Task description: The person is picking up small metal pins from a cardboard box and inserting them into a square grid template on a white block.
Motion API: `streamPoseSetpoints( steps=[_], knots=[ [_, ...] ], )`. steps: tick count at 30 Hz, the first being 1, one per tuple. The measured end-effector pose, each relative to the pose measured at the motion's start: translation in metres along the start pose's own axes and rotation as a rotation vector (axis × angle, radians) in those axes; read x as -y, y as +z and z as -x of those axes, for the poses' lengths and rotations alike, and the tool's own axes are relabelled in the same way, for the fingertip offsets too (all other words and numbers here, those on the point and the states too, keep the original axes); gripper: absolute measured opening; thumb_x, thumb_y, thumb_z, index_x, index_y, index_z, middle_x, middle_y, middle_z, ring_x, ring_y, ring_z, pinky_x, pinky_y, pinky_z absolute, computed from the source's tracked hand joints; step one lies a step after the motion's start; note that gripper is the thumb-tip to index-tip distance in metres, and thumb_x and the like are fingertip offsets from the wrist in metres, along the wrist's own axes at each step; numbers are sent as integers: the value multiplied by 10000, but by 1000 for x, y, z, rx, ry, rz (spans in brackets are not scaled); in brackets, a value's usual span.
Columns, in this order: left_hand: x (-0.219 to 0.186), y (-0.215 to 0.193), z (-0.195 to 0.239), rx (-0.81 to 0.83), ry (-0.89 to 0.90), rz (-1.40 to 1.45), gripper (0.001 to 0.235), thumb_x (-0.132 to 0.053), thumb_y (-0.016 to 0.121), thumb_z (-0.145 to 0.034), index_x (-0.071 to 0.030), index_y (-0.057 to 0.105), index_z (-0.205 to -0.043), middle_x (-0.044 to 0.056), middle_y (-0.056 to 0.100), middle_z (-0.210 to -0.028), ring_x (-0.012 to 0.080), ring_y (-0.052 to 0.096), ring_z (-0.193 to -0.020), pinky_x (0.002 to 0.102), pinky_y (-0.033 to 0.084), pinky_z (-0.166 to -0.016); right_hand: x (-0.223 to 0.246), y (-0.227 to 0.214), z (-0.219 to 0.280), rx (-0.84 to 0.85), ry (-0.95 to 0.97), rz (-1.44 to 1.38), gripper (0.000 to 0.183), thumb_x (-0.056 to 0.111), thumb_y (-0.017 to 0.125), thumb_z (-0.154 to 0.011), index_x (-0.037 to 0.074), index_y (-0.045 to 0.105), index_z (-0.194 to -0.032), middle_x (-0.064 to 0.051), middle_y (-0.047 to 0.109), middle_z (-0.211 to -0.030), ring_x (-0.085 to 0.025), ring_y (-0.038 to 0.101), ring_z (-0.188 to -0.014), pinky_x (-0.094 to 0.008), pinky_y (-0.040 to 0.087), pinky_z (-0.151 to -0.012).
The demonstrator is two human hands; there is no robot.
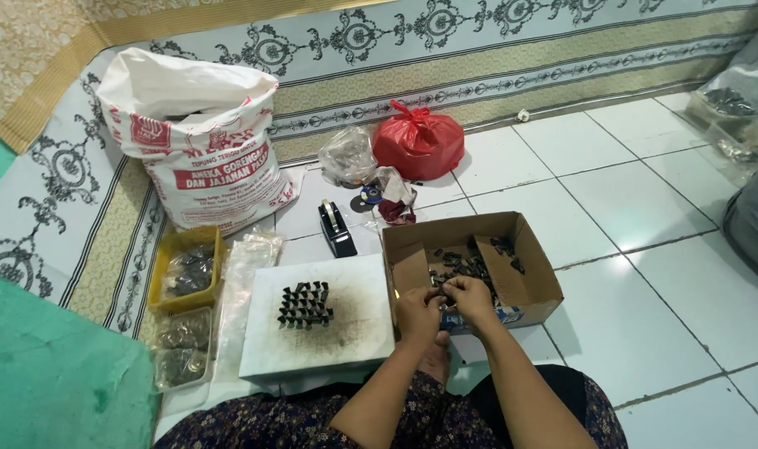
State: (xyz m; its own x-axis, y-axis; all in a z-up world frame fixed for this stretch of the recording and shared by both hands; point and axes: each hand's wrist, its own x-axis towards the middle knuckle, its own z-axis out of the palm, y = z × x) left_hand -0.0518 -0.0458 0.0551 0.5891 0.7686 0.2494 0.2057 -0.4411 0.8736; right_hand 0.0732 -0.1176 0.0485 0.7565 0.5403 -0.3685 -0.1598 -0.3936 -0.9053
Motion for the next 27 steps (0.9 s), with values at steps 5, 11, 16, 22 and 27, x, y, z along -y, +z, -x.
streamPoseSetpoints(
  steps=[5,11,16,22,27],
  knots=[
    [-1,-14,7,13,-206,204,85,-70,810,-810,-55,808,-894,139,775,-798,297,748,-798,372,556,-738,-1,6,6,55,55,-111,294,93,643,-1000,-126,687,-1191,-251,715,-1055,-296,706,-928,-437,653,-730],
    [-11,-38,14,-8,-380,452,277,-81,860,-783,-16,796,-1045,199,787,-945,267,750,-924,364,581,-796,15,5,28,-8,-38,-315,273,138,665,-980,-65,696,-1159,-153,689,-935,-238,666,-841,-377,605,-666],
    [0,-61,27,-1,-499,623,325,-107,898,-767,-29,788,-1062,145,790,-953,183,718,-921,337,586,-806,36,20,67,42,-179,-232,198,137,730,-942,-19,755,-1062,-113,703,-904,-190,639,-835,-329,578,-688],
    [-1,-95,48,12,-523,605,270,-116,856,-848,-19,793,-1092,156,795,-1007,210,733,-997,348,583,-877,33,45,84,110,-405,-89,85,58,796,-845,8,781,-912,-108,671,-829,-186,625,-865,-325,585,-689],
    [9,-106,60,15,-532,619,251,-146,827,-899,-26,791,-1116,163,793,-1046,262,734,-1065,412,564,-957,29,61,95,150,-501,99,88,66,753,-896,4,791,-946,-131,677,-843,-231,670,-903,-374,610,-715]
  ],
)
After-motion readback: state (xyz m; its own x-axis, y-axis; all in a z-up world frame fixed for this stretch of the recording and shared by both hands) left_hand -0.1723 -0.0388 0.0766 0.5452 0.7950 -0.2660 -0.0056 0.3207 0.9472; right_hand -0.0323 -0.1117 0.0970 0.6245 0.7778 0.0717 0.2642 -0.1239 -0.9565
